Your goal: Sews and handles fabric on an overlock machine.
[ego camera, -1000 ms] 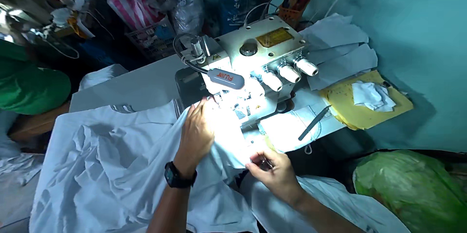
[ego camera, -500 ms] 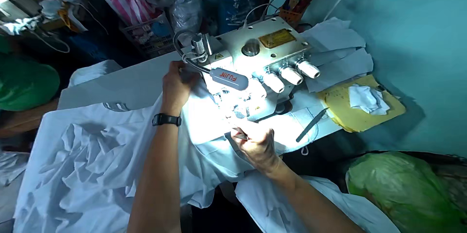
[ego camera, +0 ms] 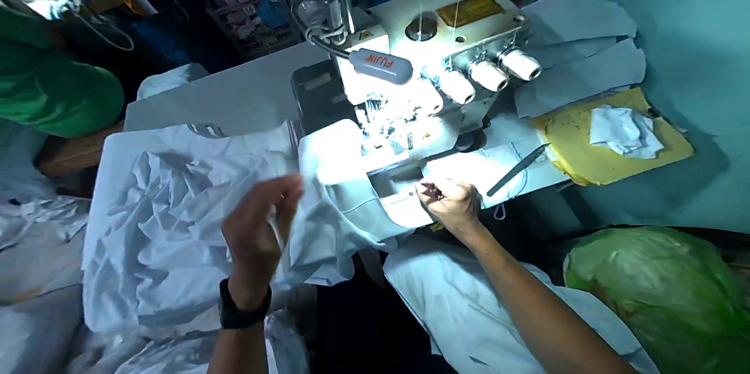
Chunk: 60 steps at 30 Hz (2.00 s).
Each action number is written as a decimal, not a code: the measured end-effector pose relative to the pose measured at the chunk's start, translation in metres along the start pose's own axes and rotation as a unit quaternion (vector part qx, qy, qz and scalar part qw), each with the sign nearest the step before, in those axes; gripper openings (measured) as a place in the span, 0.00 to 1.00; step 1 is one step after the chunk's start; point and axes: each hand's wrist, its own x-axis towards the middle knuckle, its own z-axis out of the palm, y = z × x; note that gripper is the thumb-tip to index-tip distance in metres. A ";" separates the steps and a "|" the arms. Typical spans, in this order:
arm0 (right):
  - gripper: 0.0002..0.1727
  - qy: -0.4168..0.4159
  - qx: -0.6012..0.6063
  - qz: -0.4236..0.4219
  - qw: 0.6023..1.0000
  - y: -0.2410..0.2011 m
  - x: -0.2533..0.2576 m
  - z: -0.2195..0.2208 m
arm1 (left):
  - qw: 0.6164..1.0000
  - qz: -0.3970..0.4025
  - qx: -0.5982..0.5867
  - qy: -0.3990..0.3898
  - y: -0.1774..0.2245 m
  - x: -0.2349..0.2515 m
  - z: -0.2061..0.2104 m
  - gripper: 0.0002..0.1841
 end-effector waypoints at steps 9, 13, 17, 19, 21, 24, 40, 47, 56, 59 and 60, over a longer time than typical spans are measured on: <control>0.21 -0.156 0.167 -0.153 0.962 -0.103 -0.006 0.002 | 0.993 -0.088 0.075 0.011 0.024 -0.109 -0.002 0.09; 0.11 -0.099 0.138 -0.254 0.952 -0.130 -0.011 0.020 | 0.986 -0.114 0.088 0.078 0.053 -0.114 -0.005 0.06; 0.11 -0.080 0.114 -0.300 0.944 -0.149 -0.017 0.030 | 0.982 -0.119 0.087 0.118 0.066 -0.110 -0.001 0.05; 0.11 -0.088 0.162 -0.291 0.939 -0.155 -0.019 0.030 | 0.981 -0.142 0.099 0.086 0.078 -0.107 -0.002 0.06; 0.11 -0.141 0.215 -0.241 0.936 -0.153 -0.014 0.017 | 0.969 -0.201 0.132 -0.053 0.097 -0.107 -0.013 0.07; 0.10 -0.211 0.253 -0.122 0.936 -0.119 0.003 -0.007 | 0.936 -0.217 0.138 -0.241 0.121 -0.106 -0.023 0.27; 0.03 -0.186 0.379 0.212 0.882 -0.026 0.041 -0.011 | 0.966 -0.158 0.126 -0.162 0.000 0.101 0.085 0.18; 0.04 -0.027 0.418 0.227 0.879 -0.016 0.020 0.004 | 0.989 -0.051 0.113 -0.074 -0.004 0.093 0.076 0.11; 0.04 -0.045 0.424 0.207 0.881 -0.016 0.019 0.001 | 0.980 0.124 0.101 -0.117 0.021 -0.010 0.034 0.03; 0.03 -0.052 0.416 0.190 0.888 -0.017 0.018 0.000 | 0.982 0.064 0.116 -0.135 0.007 -0.053 -0.005 0.05; 0.03 -0.056 0.409 0.184 0.892 -0.017 0.017 -0.001 | 0.980 0.038 0.116 -0.158 -0.001 -0.067 -0.011 0.07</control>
